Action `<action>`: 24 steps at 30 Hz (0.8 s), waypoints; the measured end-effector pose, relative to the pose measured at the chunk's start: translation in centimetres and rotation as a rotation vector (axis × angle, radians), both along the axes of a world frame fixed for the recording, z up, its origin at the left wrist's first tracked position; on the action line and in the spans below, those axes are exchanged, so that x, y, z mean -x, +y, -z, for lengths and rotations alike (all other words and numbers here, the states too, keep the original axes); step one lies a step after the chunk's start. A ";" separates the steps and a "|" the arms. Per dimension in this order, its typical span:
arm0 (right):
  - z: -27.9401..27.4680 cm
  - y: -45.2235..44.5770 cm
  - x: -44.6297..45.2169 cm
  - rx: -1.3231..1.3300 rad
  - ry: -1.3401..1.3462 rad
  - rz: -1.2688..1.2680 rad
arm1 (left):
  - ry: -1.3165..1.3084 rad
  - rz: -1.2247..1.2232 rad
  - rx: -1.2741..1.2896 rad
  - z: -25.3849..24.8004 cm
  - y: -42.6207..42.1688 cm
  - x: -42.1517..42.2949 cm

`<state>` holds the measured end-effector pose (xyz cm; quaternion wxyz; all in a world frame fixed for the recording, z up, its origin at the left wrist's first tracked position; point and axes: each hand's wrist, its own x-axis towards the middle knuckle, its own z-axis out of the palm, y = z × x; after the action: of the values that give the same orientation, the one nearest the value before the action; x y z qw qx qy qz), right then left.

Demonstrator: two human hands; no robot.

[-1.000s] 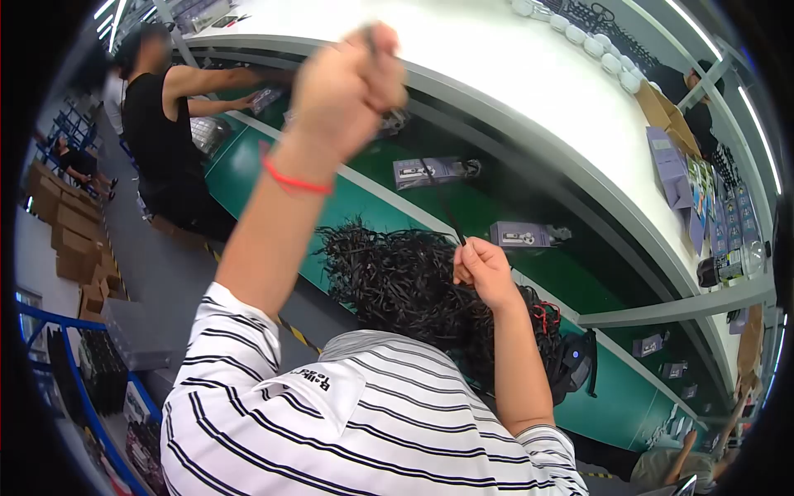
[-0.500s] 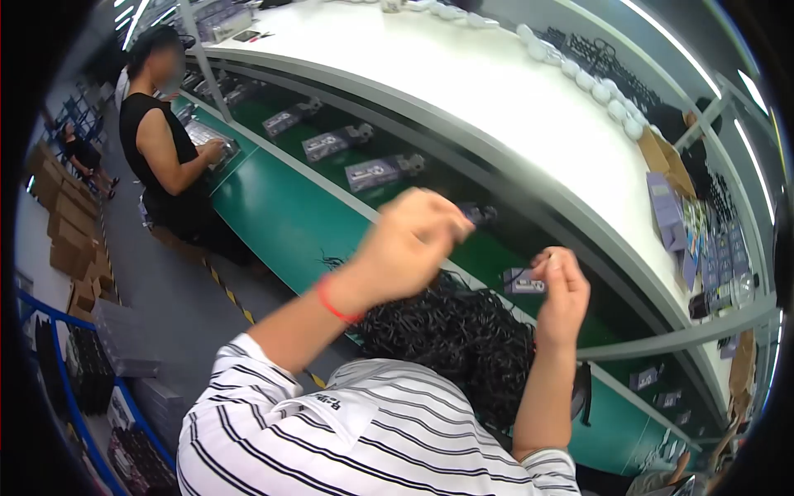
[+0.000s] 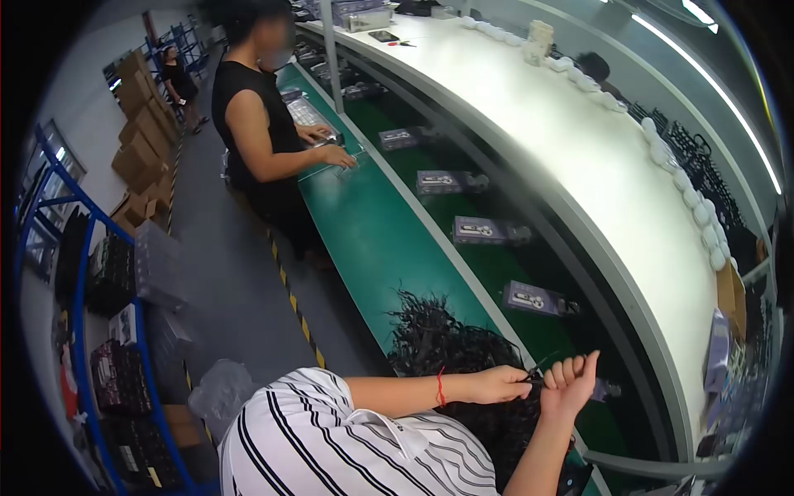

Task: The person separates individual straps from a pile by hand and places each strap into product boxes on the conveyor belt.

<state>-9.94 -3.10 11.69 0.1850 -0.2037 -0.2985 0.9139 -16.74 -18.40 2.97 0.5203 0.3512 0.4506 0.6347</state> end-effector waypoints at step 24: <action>24.9 5.6 24.6 0.248 -0.433 -0.220 | 1.233 -0.680 0.107 13.0 6.0 21.9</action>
<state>-34.49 2.47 -13.19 -0.0098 -0.3817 -0.2373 0.8933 -38.67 -12.35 -10.03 -0.0403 0.4606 0.7785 0.4244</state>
